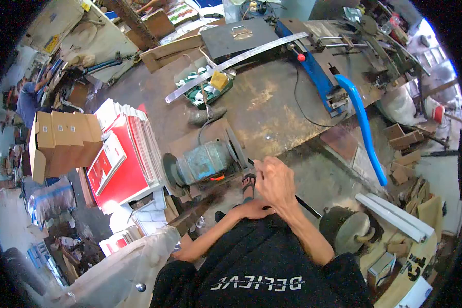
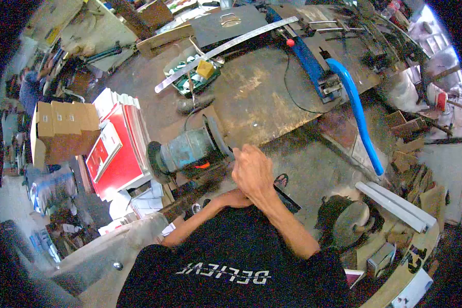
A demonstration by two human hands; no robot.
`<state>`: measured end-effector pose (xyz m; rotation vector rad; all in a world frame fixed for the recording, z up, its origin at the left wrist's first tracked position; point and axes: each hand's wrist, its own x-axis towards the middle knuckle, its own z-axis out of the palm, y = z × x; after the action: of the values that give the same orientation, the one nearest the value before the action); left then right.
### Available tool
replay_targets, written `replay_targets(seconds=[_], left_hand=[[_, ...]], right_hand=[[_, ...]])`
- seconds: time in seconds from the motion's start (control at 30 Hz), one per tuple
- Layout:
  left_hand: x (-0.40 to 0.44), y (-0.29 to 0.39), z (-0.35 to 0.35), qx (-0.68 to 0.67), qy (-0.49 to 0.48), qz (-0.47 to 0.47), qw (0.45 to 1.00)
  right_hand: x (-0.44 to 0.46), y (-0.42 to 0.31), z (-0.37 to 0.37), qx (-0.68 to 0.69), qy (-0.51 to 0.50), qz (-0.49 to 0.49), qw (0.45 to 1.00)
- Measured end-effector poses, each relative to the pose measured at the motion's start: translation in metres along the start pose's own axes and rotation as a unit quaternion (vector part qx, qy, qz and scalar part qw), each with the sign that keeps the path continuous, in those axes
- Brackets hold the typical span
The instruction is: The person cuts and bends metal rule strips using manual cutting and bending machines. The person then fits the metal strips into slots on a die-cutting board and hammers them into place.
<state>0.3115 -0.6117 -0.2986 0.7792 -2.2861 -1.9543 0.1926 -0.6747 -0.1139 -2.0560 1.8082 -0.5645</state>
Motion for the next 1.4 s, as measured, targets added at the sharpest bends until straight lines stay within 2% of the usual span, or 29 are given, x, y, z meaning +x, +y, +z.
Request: replay_targets(seconds=[0.07,0.23,0.3,0.4,0.43,0.5,0.53,0.57,0.63,0.73,0.8,0.83,0.9,0.93,0.97,1.0,1.03,1.1,1.13,1.23,1.3,1.4], left_hand=[[-0.001,-0.009,0.002,-0.009,0.006,-0.002,1.0],[-0.009,0.001,-0.01,0.007,-0.003,-0.041,0.999],[-0.017,0.017,-0.017,-0.007,0.082,-0.035,0.996],[-0.013,-0.002,-0.012,-0.053,0.106,-0.042,0.992],[-0.012,-0.003,-0.012,-0.054,0.105,-0.042,0.992],[-0.009,-0.001,-0.014,0.049,0.307,0.088,0.946],[-0.01,0.006,-0.021,0.048,0.306,0.09,0.947],[-0.014,0.013,-0.028,-0.007,0.265,-0.01,0.964],[-0.018,0.026,-0.036,-0.059,0.218,-0.109,0.968],[-0.021,0.049,-0.037,0.0,0.282,-0.03,0.959],[-0.02,0.068,-0.03,-0.075,0.299,0.059,0.95],[-0.018,0.078,-0.025,-0.1,0.301,0.089,0.944],[-0.014,0.099,-0.015,-0.127,0.312,0.017,0.941],[-0.014,0.109,-0.017,-0.136,0.317,-0.006,0.939],[-0.019,0.118,-0.031,-0.199,0.226,0.01,0.954],[-0.021,0.132,-0.041,-0.228,0.177,0.026,0.957],[-0.022,0.146,-0.052,-0.257,0.127,0.038,0.957],[-0.024,0.173,-0.065,-0.204,0.154,0.005,0.967],[-0.024,0.171,-0.063,-0.16,0.178,0.021,0.971],[-0.03,0.176,-0.054,-0.187,0.214,0.025,0.958],[-0.032,0.175,-0.052,-0.206,0.234,0.027,0.95],[-0.04,0.167,-0.055,-0.049,0.252,0.01,0.966]], right_hand=[[0.0,-0.003,0.003,0.006,0.044,0.012,0.999],[0.001,-0.007,0.005,0.001,0.032,0.015,0.999],[0.003,-0.011,0.004,0.007,0.029,0.019,0.999],[0.005,-0.02,0.0,-0.014,0.014,0.023,1.0],[0.006,-0.023,-0.004,-0.021,-0.018,0.038,0.999],[0.005,-0.025,-0.003,-0.029,-0.051,0.056,0.997],[0.004,-0.022,0.002,-0.034,-0.041,0.048,0.997],[0.002,-0.02,0.006,-0.038,-0.031,0.039,0.998],[0.001,-0.021,0.01,-0.052,-0.036,0.036,0.997],[-0.001,-0.024,0.012,-0.074,-0.06,0.024,0.995],[-0.005,-0.019,0.012,-0.086,-0.074,0.018,0.993],[-0.012,-0.013,0.013,-0.067,-0.032,-0.008,0.997],[-0.014,-0.007,-0.002,-0.05,0.012,-0.038,0.998],[-0.016,-0.01,-0.028,0.085,0.068,-0.026,0.994],[-0.016,-0.013,-0.049,0.215,0.12,-0.018,0.969],[-0.016,-0.014,-0.061,0.294,0.125,0.04,0.947],[-0.015,-0.011,-0.068,0.287,0.128,0.039,0.948],[-0.013,-0.004,-0.081,0.454,0.128,0.138,0.871],[-0.011,-0.002,-0.088,0.494,0.13,0.176,0.842],[-0.004,0.006,-0.1,0.523,0.165,0.163,0.82],[-0.003,0.016,-0.099,0.5,0.173,0.162,0.833],[0.002,0.023,-0.11,0.47,0.164,0.163,0.852]])
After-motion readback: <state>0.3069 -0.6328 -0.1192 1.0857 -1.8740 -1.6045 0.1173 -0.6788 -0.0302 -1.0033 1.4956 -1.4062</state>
